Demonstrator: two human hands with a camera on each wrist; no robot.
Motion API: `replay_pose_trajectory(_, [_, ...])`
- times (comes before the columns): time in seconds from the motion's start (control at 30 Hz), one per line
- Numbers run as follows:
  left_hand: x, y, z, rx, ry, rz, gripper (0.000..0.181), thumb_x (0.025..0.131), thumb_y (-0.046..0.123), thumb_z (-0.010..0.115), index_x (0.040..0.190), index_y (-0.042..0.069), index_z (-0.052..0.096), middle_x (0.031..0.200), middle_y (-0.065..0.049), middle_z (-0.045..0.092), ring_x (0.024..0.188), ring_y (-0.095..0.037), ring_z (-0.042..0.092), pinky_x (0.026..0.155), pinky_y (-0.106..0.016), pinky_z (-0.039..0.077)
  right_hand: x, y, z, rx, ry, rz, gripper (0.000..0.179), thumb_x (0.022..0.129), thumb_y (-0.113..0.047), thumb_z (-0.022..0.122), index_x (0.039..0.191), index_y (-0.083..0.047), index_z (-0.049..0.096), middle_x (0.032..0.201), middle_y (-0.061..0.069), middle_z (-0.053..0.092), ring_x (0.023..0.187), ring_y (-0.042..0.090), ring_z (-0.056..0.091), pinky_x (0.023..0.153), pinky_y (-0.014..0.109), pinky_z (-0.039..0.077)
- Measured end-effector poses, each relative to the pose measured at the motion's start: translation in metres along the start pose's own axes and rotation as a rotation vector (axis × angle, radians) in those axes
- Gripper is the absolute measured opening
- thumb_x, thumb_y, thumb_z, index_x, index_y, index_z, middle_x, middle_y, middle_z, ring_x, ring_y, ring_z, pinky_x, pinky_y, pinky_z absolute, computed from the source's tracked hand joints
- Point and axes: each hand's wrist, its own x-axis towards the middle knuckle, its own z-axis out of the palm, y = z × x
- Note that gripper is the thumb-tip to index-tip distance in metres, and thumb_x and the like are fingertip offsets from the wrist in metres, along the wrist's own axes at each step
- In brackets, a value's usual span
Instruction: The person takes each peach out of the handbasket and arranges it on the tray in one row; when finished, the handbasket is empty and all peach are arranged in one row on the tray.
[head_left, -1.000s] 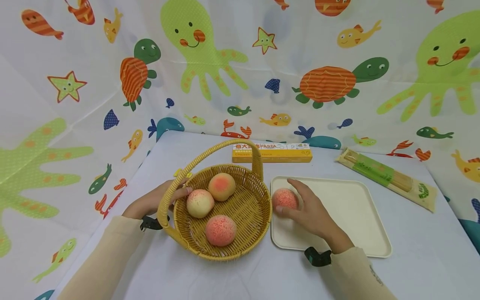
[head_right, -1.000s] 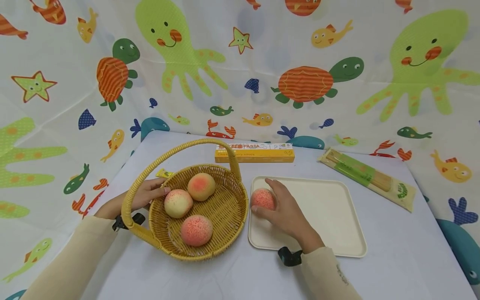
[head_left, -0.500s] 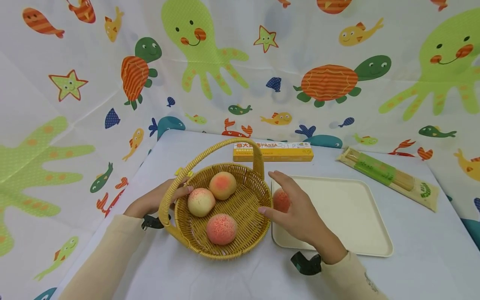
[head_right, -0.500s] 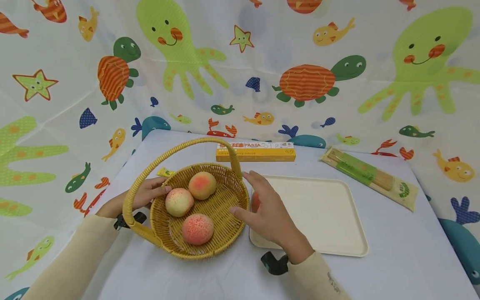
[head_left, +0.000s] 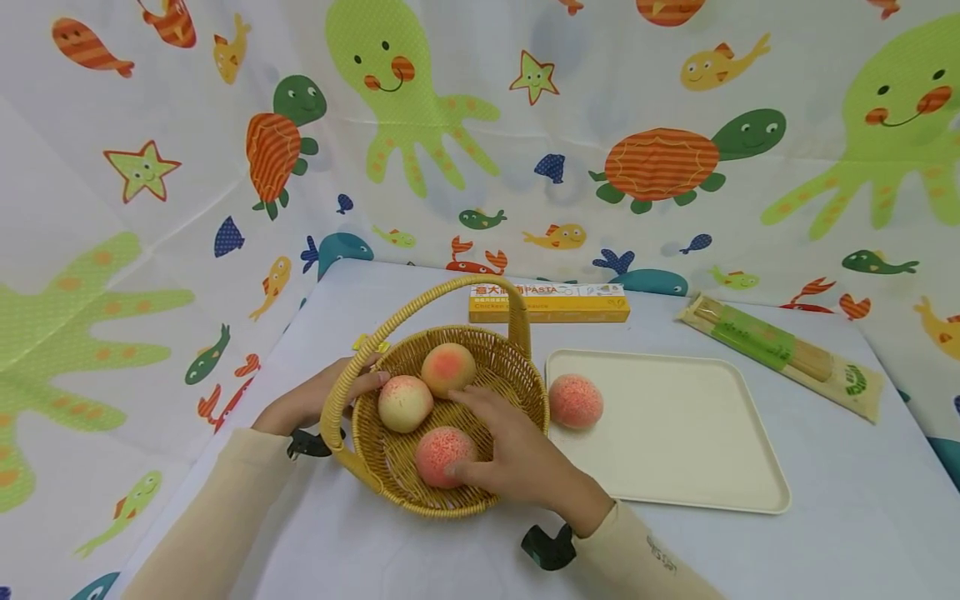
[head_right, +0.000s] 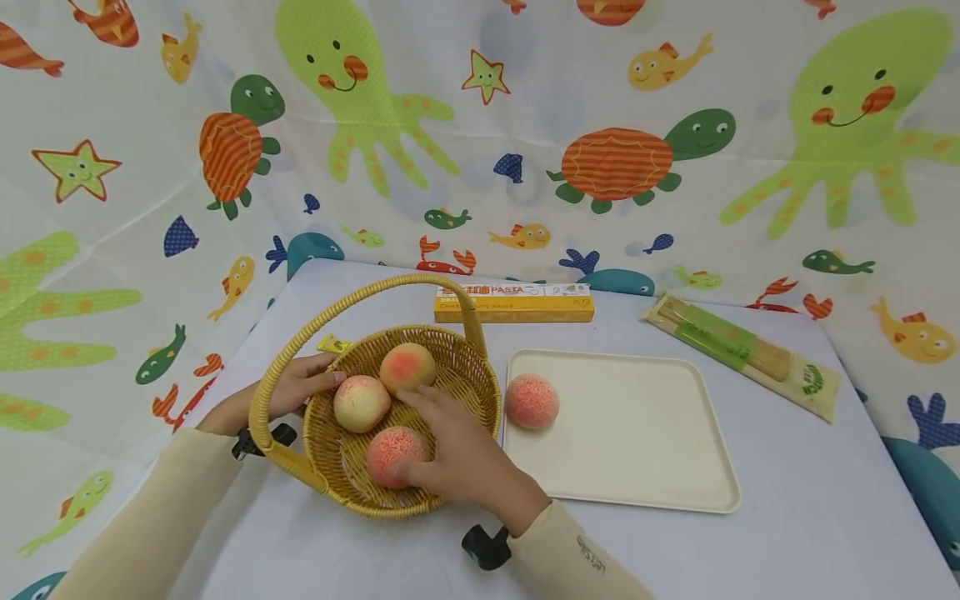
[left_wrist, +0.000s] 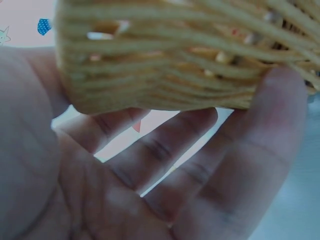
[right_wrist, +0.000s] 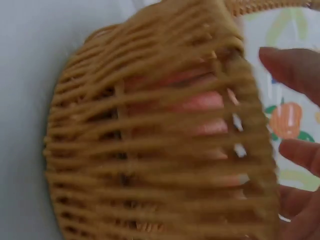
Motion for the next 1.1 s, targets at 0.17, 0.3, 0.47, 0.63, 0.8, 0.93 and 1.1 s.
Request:
replay_pose_trajectory(0.17, [0.0,0.001,0.001,0.002,0.006,-0.007,0.042,0.108,0.034,0.053,0.14,0.007,0.054,0.118,-0.018,0.072,0.091,-0.031,0.078,0.072,-0.047,0.064,0.008,-0.001,0.009,-0.051,-0.046,0.005,0.08,0.086,-0.028,0.083,0.156,-0.011,0.047,0.158,0.006,0.048,0.147,0.02,0.042,0.122,0.046,0.036])
replay_pose_trajectory(0.3, [0.0,0.0,0.0,0.008,0.017,-0.017,0.048,0.109,0.035,0.052,0.149,0.009,0.05,0.121,-0.019,0.07,0.092,-0.029,0.077,0.072,-0.048,0.064,0.013,0.001,0.013,-0.085,-0.089,0.007,0.078,0.086,-0.033,0.085,0.153,-0.013,0.051,0.15,0.003,0.055,0.137,0.017,0.051,0.116,0.043,0.043])
replay_pose_trajectory(0.47, [0.002,-0.002,-0.001,0.007,0.021,-0.009,0.049,0.109,0.033,0.052,0.149,0.006,0.049,0.117,-0.019,0.07,0.09,-0.03,0.077,0.07,-0.048,0.064,0.017,0.003,0.017,-0.08,-0.135,0.003,0.08,0.085,-0.031,0.087,0.154,-0.015,0.05,0.149,0.003,0.057,0.135,0.014,0.053,0.115,0.039,0.044])
replay_pose_trajectory(0.63, [0.002,-0.002,0.001,0.002,0.01,-0.016,0.048,0.108,0.035,0.052,0.146,0.006,0.05,0.117,-0.017,0.072,0.09,-0.031,0.078,0.071,-0.047,0.064,0.02,0.003,0.019,-0.097,-0.165,0.033,0.082,0.083,-0.031,0.088,0.154,-0.016,0.05,0.15,0.0,0.057,0.137,0.014,0.052,0.116,0.04,0.043])
replay_pose_trajectory(0.8, [0.001,-0.001,0.001,-0.004,-0.003,-0.017,0.048,0.108,0.036,0.052,0.146,0.005,0.049,0.119,-0.017,0.072,0.091,-0.031,0.078,0.072,-0.047,0.064,0.022,0.004,0.022,-0.126,-0.188,0.052,0.082,0.083,-0.03,0.089,0.153,-0.014,0.051,0.149,0.0,0.057,0.135,0.014,0.054,0.114,0.037,0.044])
replay_pose_trajectory(0.93, [0.001,-0.001,0.001,-0.005,-0.008,-0.007,0.049,0.109,0.036,0.05,0.146,0.005,0.048,0.12,-0.017,0.071,0.092,-0.031,0.078,0.072,-0.047,0.064,0.022,0.002,0.024,-0.131,-0.195,0.077,0.081,0.082,-0.029,0.09,0.152,-0.013,0.052,0.148,0.002,0.058,0.134,0.015,0.054,0.113,0.038,0.046])
replay_pose_trajectory(1.1, [0.001,-0.001,0.001,-0.013,-0.013,0.002,0.049,0.109,0.035,0.05,0.148,0.006,0.048,0.121,-0.019,0.07,0.093,-0.032,0.077,0.072,-0.049,0.064,0.022,0.001,0.025,-0.151,-0.201,0.101,0.08,0.082,-0.029,0.09,0.151,-0.015,0.053,0.147,0.001,0.058,0.133,0.015,0.055,0.112,0.037,0.047])
